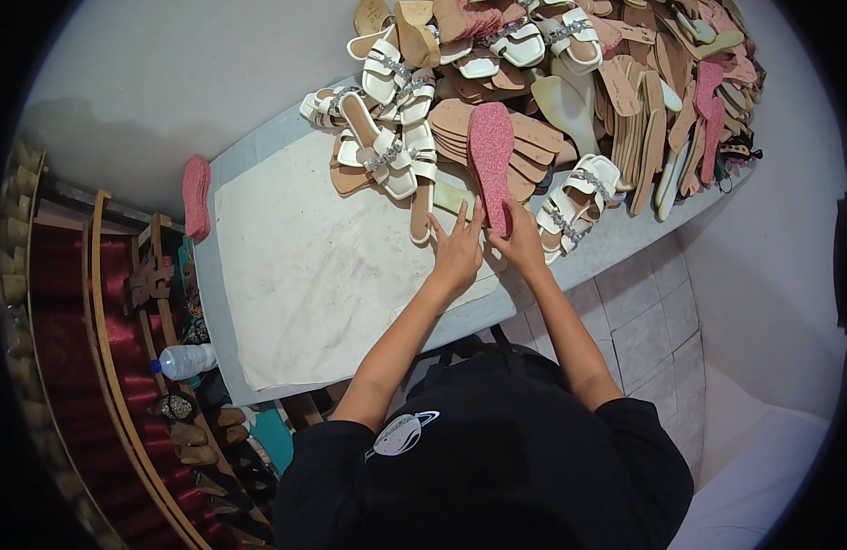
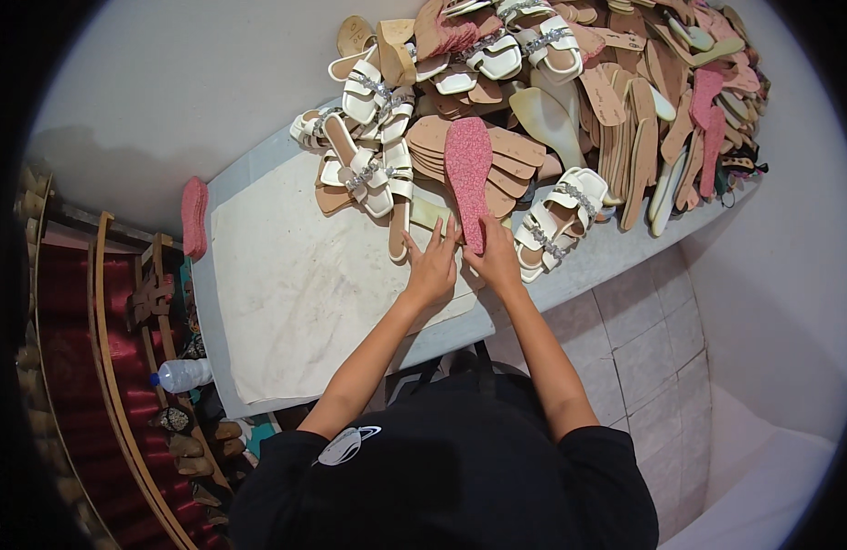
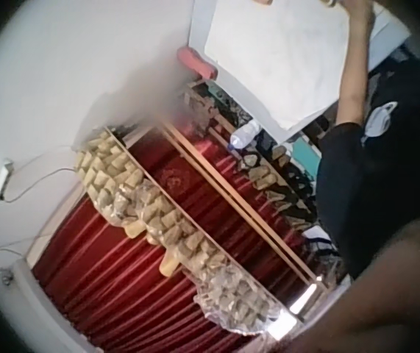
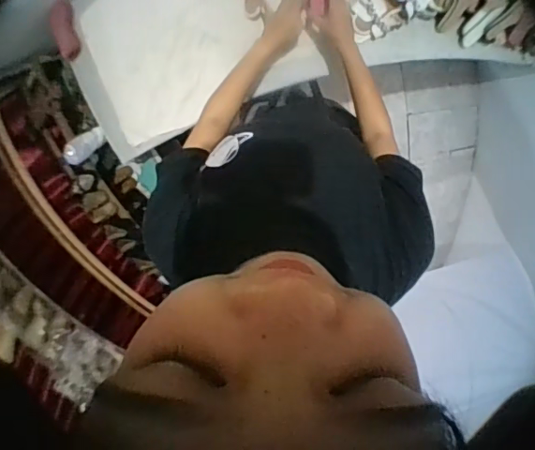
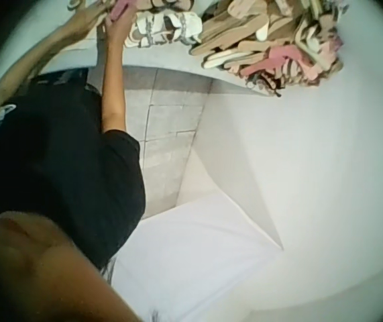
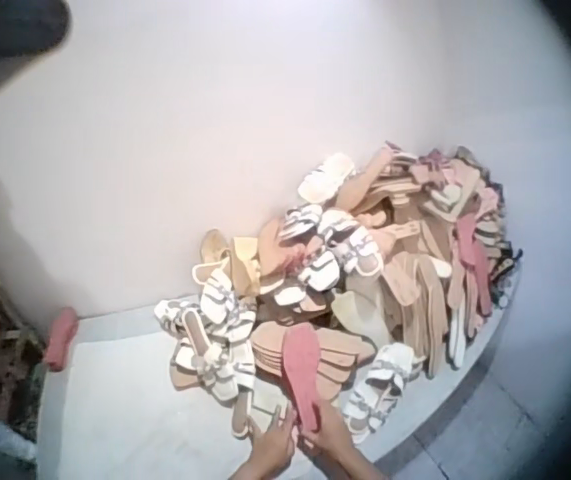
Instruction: Organizing and sorting sandals and insoles on a workshop table.
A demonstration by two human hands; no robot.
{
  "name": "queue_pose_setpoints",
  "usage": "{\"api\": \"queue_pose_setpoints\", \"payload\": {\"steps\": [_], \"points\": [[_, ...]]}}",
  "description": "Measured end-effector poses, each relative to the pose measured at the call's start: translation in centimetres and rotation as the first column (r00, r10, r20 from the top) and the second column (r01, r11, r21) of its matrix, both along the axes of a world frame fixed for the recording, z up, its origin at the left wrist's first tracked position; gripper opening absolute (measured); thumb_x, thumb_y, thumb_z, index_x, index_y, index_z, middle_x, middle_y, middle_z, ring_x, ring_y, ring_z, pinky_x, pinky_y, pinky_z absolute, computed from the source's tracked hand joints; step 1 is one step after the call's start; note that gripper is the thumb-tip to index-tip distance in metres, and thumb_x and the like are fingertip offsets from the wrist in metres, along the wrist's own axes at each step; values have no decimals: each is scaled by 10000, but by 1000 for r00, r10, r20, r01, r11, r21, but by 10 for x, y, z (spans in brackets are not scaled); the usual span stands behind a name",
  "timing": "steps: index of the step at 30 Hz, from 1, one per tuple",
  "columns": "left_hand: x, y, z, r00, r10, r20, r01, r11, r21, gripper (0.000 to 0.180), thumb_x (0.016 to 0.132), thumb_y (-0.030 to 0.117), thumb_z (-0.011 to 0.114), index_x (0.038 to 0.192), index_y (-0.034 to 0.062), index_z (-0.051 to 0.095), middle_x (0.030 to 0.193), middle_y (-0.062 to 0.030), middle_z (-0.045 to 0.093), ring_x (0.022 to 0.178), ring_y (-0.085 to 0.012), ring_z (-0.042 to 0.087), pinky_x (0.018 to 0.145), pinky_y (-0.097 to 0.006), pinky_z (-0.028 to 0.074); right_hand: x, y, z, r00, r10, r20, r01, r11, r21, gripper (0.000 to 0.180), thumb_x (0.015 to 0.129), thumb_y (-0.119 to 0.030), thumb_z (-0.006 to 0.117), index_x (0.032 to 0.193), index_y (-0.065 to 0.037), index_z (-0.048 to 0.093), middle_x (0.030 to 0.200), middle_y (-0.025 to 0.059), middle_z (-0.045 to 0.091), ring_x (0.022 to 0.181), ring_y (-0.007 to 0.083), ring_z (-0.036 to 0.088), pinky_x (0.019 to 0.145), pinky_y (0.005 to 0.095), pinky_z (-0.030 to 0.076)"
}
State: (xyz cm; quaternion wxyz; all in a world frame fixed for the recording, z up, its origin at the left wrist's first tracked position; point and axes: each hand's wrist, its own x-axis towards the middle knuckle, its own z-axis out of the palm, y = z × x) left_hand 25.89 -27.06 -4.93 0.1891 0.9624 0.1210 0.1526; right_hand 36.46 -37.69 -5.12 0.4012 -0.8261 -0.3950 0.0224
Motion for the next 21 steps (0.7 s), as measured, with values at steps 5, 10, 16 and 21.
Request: {"api": "queue_pose_setpoints", "payload": {"steps": [5,10,16,21], "points": [[-1,4,-1,998,-20,-60,22,999,42,648,745,47,426,1346,14,184,1376,-86,293,1269,-272,282,883,-729,-22,7,-4,4,998,15,-56,-9,994,105,710,610,-185,678,1207,28,358,1141,225,466,1052,353,451,903,389,372],[0,0,1,999,-12,-35,13,1000,9,602,775,50,413,1338,3,205,1331,-90,367,1268,-286,277,964,-651,-31,5,-18,11,904,88,-419,41,956,290,760,636,-161,715,1248,45,315,1159,215,450,1110,266,435,925,344,361],[-8,-11,31,973,159,168,-42,834,-550,369,912,203,364,1208,-3,440,1172,-190,501,1214,-325,357,1021,-547,-19,-38,-26,41,978,42,-206,23,953,301,771,645,-164,716,1274,19,310,1160,188,438,1099,280,429,928,357,355],[-21,-10,40,926,314,211,-58,669,-741,247,909,179,458,904,-27,594,589,67,444,547,-4,339,945,-273,276,-62,-26,49,990,141,8,-140,969,202,697,691,-186,682,1283,-37,348,1342,154,328,1213,351,313,1008,427,226]]}}
